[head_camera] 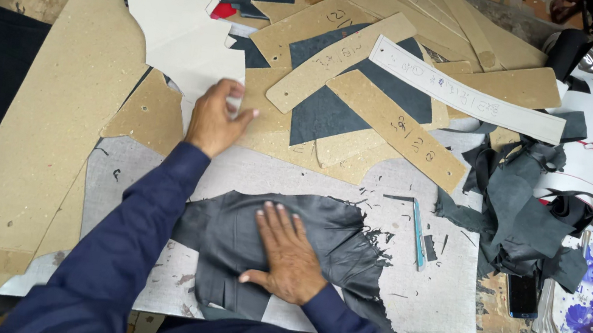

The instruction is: The person places cardboard templates on a large piece of dark grey fabric and uses a utility knife to cut out shapes. The person repeatedly positions templates, traces outlines, and cuts the fabric into patterned pieces.

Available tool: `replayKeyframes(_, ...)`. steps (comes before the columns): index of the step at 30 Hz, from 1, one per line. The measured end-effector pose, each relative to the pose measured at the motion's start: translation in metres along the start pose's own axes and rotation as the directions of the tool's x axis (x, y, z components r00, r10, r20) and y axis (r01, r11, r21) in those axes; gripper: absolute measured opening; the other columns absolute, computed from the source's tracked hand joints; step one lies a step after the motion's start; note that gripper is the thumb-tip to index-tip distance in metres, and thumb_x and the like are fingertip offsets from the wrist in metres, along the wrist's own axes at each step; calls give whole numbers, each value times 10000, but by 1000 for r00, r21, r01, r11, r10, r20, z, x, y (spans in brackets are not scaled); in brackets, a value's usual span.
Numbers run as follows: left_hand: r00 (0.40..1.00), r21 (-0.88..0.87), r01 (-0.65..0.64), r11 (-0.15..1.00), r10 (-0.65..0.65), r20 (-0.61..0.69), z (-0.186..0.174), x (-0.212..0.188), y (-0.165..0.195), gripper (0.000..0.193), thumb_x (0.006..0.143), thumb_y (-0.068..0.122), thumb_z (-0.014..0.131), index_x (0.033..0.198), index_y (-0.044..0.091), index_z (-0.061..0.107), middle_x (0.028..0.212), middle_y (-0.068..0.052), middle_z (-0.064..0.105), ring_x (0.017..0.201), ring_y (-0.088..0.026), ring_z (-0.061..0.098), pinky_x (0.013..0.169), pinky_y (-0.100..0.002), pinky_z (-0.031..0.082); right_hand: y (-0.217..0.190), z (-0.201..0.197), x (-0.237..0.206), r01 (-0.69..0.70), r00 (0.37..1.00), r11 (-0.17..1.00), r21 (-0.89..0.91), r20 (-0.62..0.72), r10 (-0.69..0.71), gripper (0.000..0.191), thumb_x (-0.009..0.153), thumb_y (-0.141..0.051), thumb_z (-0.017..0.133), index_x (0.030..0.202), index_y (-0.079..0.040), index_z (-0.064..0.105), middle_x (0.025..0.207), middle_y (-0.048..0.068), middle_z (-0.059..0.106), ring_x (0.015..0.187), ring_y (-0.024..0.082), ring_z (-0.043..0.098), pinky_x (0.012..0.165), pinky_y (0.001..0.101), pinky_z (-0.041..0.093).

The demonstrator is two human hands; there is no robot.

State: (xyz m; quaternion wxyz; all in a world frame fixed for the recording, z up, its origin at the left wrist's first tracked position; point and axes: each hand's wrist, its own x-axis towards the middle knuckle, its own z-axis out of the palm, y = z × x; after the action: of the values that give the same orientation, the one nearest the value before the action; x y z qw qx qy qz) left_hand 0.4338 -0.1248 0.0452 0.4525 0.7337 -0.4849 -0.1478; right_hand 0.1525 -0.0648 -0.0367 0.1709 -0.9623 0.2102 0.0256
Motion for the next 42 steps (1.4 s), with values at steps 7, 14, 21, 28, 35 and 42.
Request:
replayKeyframes(7,961,-61,273,960,-275,-30,30,162,24,847,728,353,934,1290,-90,481,1183,-219,688,1107,-312,687,981,-359,534,32,-8,-23,-242,943,970,-16,-241,231,1327,698,-950,444,1605,-11,209,1671,264,180,1558,422,136,1243,559,102)
replayKeyframes(14,797,196,580,791,-601,63,50,223,33,1078,627,454,995,1344,-114,424,1297,-220,577,1198,-319,599,1025,-436,430,43,-4,-15,-264,924,962,66,-269,272,1359,648,-977,449,1615,-41,259,1687,242,206,1571,433,149,1259,560,123)
replayKeyframes(21,874,-172,448,878,-389,292,62,245,5,445,714,137,928,1067,-59,743,1037,-145,776,933,-258,783,813,-332,619,52,3,-13,-273,928,961,56,-248,278,1328,665,-971,463,1605,-50,289,1681,236,217,1566,429,150,1252,563,132)
replayKeyframes(28,968,-497,250,831,-208,140,42,244,-10,281,818,4,787,1094,29,738,1048,-114,792,873,-188,786,768,-325,645,55,0,-14,-258,926,962,85,-263,271,1278,695,-946,476,1598,-55,323,1682,220,240,1567,421,164,1252,567,139)
replayKeyframes(35,998,-659,-11,752,44,33,-16,237,-21,315,948,-72,701,1248,6,645,1133,-143,790,963,-200,793,854,-322,659,55,-2,-12,-247,929,964,98,-258,264,1243,713,-930,527,1574,-51,349,1661,222,266,1548,416,187,1234,565,144)
replayKeyframes(42,993,-757,-91,647,117,-20,-41,224,-24,213,1052,-47,681,1259,-6,654,1205,-144,776,1061,-204,775,956,-336,650,46,-7,-14,-237,932,968,86,-261,251,1212,710,-914,564,1551,-59,393,1641,227,289,1535,414,211,1223,577,147)
